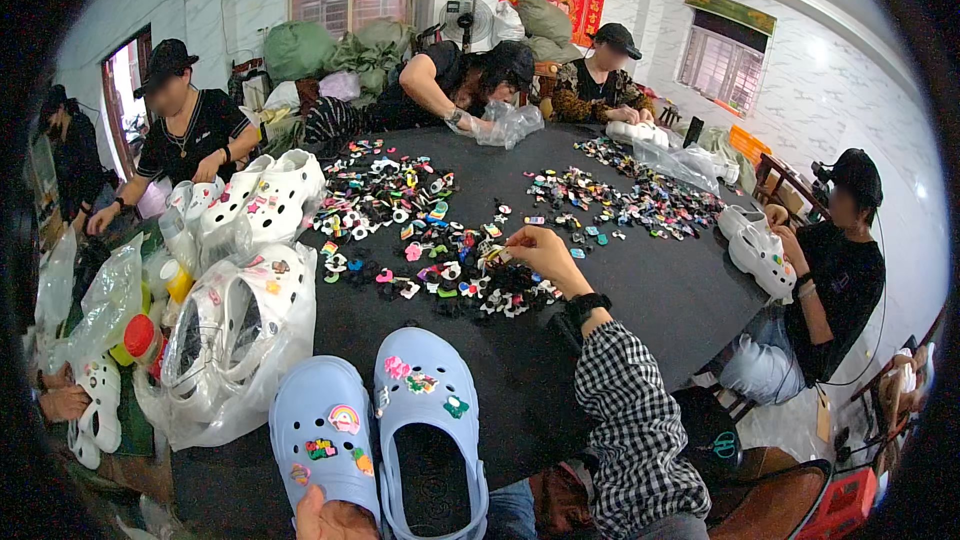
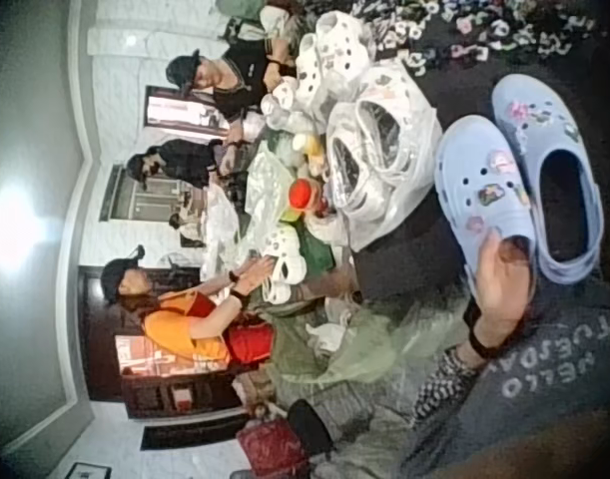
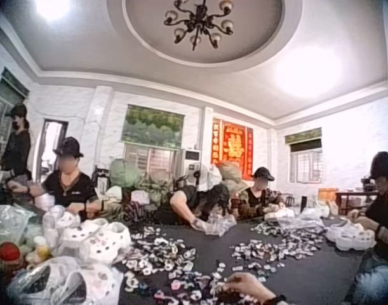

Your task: Attaching charms and accessories to foam clogs in a manufacturing setting.

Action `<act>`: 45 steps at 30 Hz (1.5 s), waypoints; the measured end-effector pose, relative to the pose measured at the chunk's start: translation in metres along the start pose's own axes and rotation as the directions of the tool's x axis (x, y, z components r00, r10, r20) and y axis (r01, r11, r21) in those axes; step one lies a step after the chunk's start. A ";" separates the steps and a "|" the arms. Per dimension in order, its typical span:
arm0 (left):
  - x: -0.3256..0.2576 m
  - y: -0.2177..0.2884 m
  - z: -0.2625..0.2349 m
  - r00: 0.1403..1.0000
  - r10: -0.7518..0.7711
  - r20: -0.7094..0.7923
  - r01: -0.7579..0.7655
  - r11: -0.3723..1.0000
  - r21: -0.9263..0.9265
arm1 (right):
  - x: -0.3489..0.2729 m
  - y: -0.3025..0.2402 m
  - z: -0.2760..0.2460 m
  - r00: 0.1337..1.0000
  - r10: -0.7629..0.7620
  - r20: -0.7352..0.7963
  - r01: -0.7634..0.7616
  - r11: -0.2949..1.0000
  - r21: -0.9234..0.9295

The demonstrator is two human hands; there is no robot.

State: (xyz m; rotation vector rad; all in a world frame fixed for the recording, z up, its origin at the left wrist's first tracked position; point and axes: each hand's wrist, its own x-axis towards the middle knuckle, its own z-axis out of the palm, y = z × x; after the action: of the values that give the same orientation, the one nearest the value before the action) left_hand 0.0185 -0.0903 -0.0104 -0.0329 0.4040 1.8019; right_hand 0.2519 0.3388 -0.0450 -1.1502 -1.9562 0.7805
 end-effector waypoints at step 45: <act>0.001 -0.001 0.006 0.994 0.003 -0.107 -0.005 1.000 -0.024 | -0.012 -0.038 0.015 0.979 -0.202 -0.028 0.157 0.836 -0.525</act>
State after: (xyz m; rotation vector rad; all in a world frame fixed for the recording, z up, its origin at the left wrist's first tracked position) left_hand 0.0201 -0.0876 -0.0053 -0.1464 0.4584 1.8141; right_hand 0.2261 0.3103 -0.0275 -1.2479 -2.2356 0.0872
